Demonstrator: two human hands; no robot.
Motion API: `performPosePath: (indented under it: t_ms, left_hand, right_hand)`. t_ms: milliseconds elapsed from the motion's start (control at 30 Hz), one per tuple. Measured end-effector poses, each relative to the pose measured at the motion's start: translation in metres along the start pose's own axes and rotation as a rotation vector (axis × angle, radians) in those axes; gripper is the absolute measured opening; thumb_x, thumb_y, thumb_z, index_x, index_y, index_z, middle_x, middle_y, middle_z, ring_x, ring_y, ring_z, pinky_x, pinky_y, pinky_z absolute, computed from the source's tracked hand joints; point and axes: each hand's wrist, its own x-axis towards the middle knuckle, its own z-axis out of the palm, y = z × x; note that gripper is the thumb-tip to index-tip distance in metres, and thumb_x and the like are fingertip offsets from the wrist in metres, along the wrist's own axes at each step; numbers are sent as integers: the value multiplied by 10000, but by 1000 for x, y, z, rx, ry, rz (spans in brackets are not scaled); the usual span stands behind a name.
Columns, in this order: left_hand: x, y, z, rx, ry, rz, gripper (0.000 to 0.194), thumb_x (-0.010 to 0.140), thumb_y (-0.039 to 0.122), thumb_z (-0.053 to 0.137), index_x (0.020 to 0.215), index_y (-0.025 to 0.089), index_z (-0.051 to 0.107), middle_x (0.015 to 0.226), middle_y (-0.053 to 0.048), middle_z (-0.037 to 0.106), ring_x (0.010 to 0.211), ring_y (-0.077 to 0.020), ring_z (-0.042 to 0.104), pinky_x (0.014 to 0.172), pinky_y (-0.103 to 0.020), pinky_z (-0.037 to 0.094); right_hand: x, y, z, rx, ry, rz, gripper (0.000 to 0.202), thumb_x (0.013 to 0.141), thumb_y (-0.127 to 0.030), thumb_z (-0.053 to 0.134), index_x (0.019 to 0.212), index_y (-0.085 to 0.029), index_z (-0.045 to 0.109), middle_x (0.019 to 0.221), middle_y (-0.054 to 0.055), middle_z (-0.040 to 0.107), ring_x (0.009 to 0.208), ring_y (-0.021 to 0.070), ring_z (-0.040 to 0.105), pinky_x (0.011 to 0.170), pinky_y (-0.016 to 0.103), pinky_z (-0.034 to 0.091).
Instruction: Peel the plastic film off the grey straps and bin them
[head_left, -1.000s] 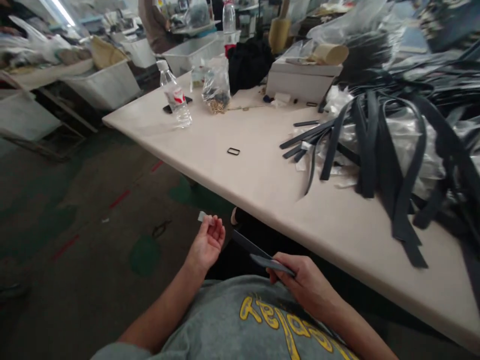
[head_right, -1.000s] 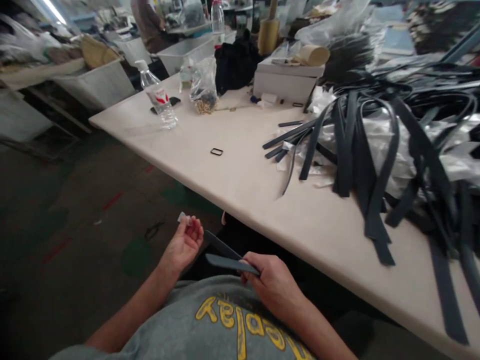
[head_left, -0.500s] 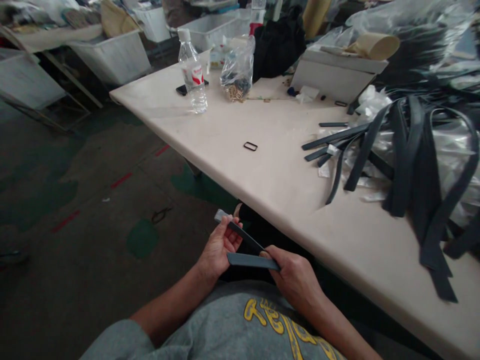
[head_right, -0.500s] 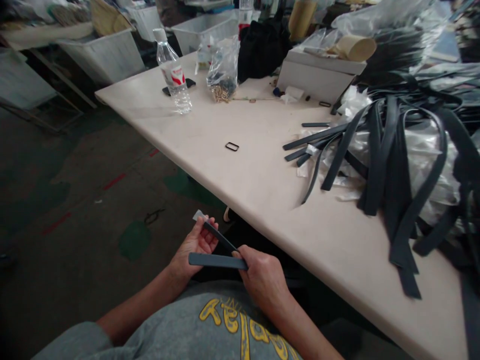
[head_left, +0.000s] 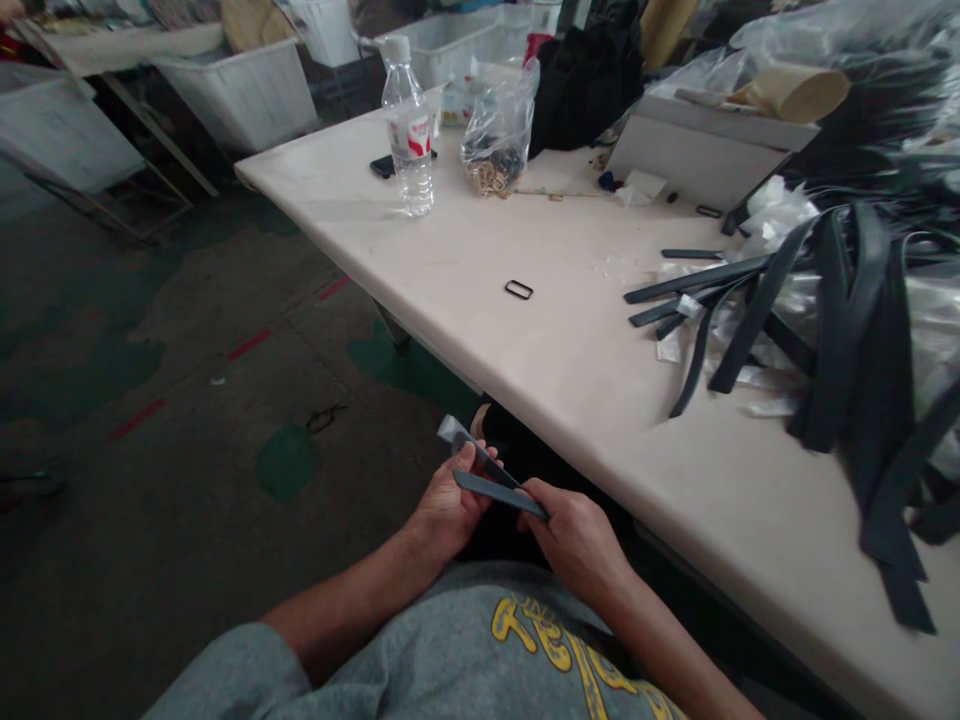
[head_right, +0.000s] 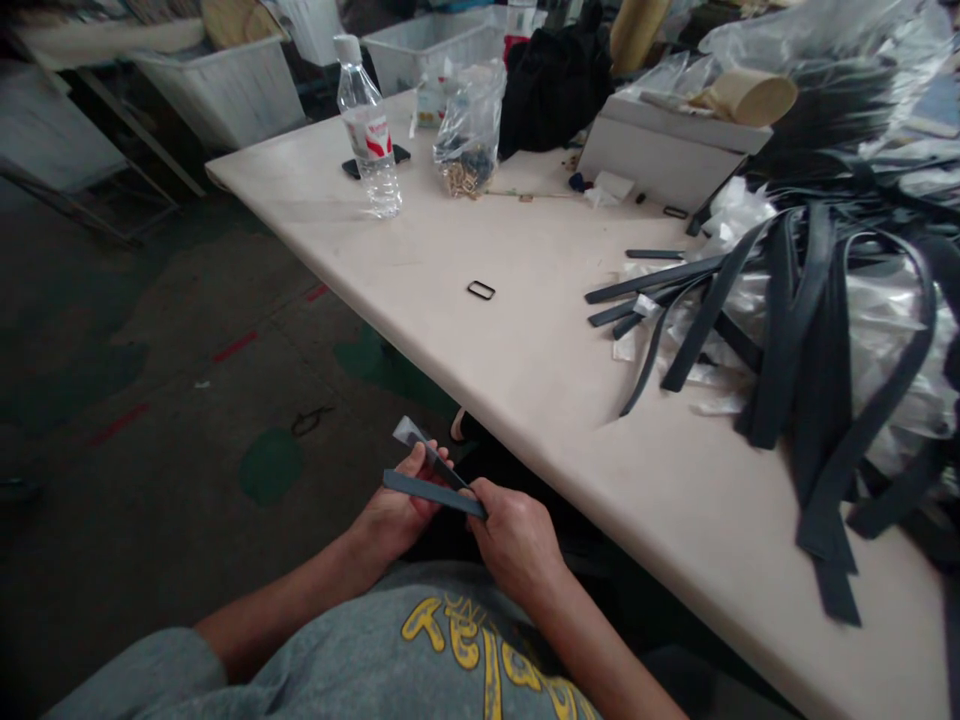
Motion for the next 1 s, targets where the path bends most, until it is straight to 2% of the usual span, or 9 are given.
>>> performPosePath:
  t_ms: [67,133,200,267,400,500,667,867,1000]
  left_hand:
    - [1,0,-3,39,-27,8,72,883,192,648,895,124,669,849,-65,728,731,-149,700,670,-251,567]
    - [3,3,-5,46,-9,24,76,878,203,657,905,132,669,860,-58,726,725,-140,695,649,-238,558]
    - [2,8,-6,13,48,39,84,902,221,629,895,146,668,838,-39,722,707,-122,687,642,-227,544]
    - [-1,9,-6,-22,81,30,109,924,237,597,898,158,668,844,-30,723,713,-114,683,666,-233,540]
    - [-12,-2,0,11,-79,-81,120,857,268,691,857,149,676,807,-29,716,706,-124,673,660,-227,522]
    - [-14,-5,6,30,-178,-92,110,789,213,756,818,139,679,775,-16,707,685,-110,654,646,-203,503]
    - [-11,6,10,-60,-5,8,87,896,221,636,886,156,694,900,-33,734,775,-103,668,673,-202,505]
    - [-19,-6,14,14,-190,-104,135,747,145,768,867,145,706,854,-24,730,737,-101,657,690,-195,496]
    - [-11,2,16,-32,-88,2,91,801,184,736,876,154,694,892,-36,728,786,-104,661,693,-190,487]
  right_hand:
    - [6,-4,-3,51,-20,-5,204,912,-254,460,802,-229,629,712,-3,691,616,158,604,577,252,360]
    - [6,-6,-11,166,-48,-21,256,949,-344,414,1007,-245,643,721,-15,699,537,143,582,545,254,379]
    - [1,-5,-22,262,-67,-39,369,953,-382,392,1266,-263,548,734,-27,705,457,128,549,516,258,401]
    - [-3,-5,-30,259,-43,-71,449,932,-337,410,1372,-270,469,714,-31,701,440,128,539,511,261,410]
    - [5,-13,-28,55,20,-157,516,857,-192,457,1361,-290,508,714,-10,708,587,176,623,567,270,421]
    - [16,-18,-25,-6,42,-145,507,880,-204,448,1378,-286,503,819,29,737,703,216,669,606,288,446]
    - [6,-10,-48,146,35,-144,499,911,-285,427,1409,-308,454,697,-17,704,532,170,602,519,270,434]
    - [15,-17,-43,-74,63,-135,495,874,-245,435,1361,-274,523,828,43,749,687,235,676,610,320,467]
    - [6,-12,-48,22,46,-126,495,901,-284,412,1391,-294,475,758,6,726,573,187,637,549,287,451]
